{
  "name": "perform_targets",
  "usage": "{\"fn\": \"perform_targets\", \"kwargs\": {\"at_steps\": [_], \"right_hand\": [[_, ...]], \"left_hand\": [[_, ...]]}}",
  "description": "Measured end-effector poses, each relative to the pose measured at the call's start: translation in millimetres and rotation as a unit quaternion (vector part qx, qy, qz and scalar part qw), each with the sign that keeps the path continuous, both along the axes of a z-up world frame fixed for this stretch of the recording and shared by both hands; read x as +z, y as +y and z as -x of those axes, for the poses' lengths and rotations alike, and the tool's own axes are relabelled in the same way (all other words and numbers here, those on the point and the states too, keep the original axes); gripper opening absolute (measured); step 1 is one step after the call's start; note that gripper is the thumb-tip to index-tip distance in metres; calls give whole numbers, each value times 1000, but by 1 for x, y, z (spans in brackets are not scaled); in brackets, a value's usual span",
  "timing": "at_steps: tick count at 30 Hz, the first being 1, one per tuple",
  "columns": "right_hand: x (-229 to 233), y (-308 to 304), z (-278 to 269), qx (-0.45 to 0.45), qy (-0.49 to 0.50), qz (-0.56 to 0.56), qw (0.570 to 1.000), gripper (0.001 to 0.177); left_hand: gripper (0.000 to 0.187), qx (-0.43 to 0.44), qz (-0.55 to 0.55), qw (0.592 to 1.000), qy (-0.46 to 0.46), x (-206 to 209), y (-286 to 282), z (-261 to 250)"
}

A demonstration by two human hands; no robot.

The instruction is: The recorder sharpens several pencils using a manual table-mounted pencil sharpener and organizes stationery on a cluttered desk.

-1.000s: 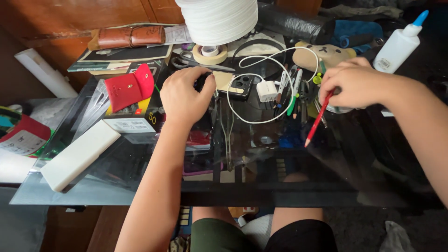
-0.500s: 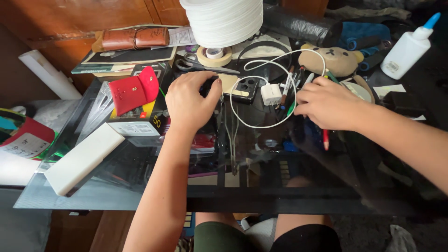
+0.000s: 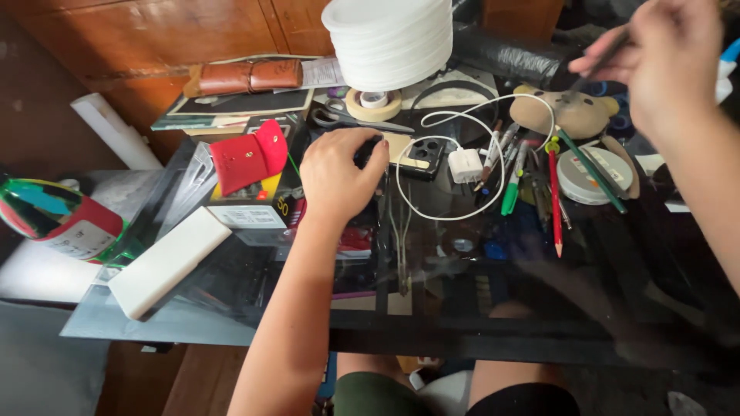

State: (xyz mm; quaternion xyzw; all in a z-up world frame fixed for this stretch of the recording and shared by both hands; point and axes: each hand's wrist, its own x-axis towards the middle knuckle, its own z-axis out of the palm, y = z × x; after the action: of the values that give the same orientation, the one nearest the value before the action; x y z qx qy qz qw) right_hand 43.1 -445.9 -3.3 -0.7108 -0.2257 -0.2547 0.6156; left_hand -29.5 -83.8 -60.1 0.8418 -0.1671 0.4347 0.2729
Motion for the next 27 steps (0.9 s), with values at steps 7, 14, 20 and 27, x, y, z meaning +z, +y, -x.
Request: {"fn": "perform_targets", "kwargs": {"at_steps": [7,14,20,27], "right_hand": [[-49,27,-61,-7,348,380,857,25],[4,138,75,74,313,487,812,36],[-38,137,60,61,135,502,852,32],[-41,156,50,50,114,504,855,28]], "left_hand": [[22,-5,-5,1000,1,1,2,1],[25,-41,-11,999,23,4,8,2],[24,-59,14,997,45,2,6,5],[24,-63,17,997,47,-1,8,1]]}}
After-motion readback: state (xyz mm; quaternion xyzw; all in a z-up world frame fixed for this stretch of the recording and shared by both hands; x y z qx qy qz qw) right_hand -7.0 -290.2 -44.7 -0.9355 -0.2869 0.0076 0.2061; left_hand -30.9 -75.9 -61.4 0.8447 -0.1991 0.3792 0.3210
